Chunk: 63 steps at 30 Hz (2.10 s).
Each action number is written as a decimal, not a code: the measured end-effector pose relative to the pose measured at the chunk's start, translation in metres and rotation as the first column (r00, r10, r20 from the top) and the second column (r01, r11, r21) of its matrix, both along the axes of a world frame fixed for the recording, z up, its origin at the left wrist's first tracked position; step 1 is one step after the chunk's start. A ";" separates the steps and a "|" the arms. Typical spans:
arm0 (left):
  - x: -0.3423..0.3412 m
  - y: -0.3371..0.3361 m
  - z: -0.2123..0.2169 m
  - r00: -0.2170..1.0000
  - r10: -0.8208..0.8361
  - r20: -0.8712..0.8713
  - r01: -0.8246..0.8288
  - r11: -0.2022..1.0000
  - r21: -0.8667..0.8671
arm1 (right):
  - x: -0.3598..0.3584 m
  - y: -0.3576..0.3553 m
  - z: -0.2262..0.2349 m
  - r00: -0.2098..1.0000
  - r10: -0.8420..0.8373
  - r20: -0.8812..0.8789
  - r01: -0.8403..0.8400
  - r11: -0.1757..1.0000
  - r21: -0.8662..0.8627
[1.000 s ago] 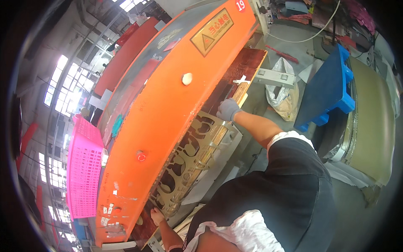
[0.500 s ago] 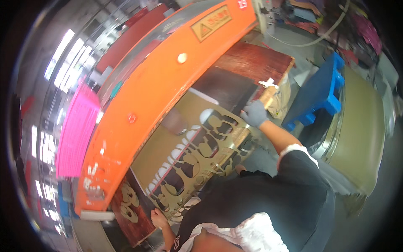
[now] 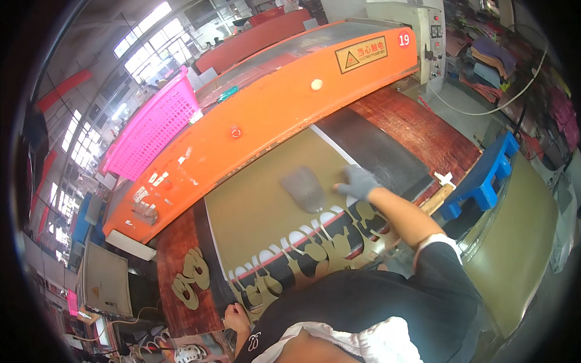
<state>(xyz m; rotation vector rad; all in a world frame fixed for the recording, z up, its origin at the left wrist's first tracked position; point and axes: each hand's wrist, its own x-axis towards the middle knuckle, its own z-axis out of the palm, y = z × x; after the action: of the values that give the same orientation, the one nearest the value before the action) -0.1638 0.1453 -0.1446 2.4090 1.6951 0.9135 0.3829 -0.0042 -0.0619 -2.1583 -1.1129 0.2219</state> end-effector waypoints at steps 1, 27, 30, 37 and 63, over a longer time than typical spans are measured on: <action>-0.004 -0.008 -0.001 1.000 0.023 -0.001 -0.023 1.000 -0.005 | -0.007 0.025 0.008 0.990 0.134 -0.039 -0.137 0.984 -0.115; -0.030 -0.053 -0.013 1.000 0.001 0.012 -0.001 1.000 0.001 | -0.007 0.061 0.005 -0.329 0.694 0.641 -0.658 0.318 -0.683; -0.035 -0.046 -0.008 1.000 -0.015 0.018 0.017 0.994 -0.107 | 0.007 0.027 -0.006 0.122 0.753 0.647 -0.743 0.501 -0.444; 0.032 0.000 0.029 0.806 -0.155 0.571 0.363 0.891 -0.271 | -0.064 -0.046 -0.033 0.956 0.205 0.208 -0.198 0.979 -0.053; 0.352 -0.057 0.021 0.536 -0.690 0.485 0.842 0.473 -0.258 | 0.012 -0.047 -0.056 0.966 0.166 0.199 -0.191 0.975 0.113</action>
<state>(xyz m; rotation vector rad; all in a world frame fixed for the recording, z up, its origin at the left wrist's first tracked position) 0.1878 0.0888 -0.1235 2.1285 0.4350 0.5724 0.3947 -0.0514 -0.1179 -1.9946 -1.3930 0.0234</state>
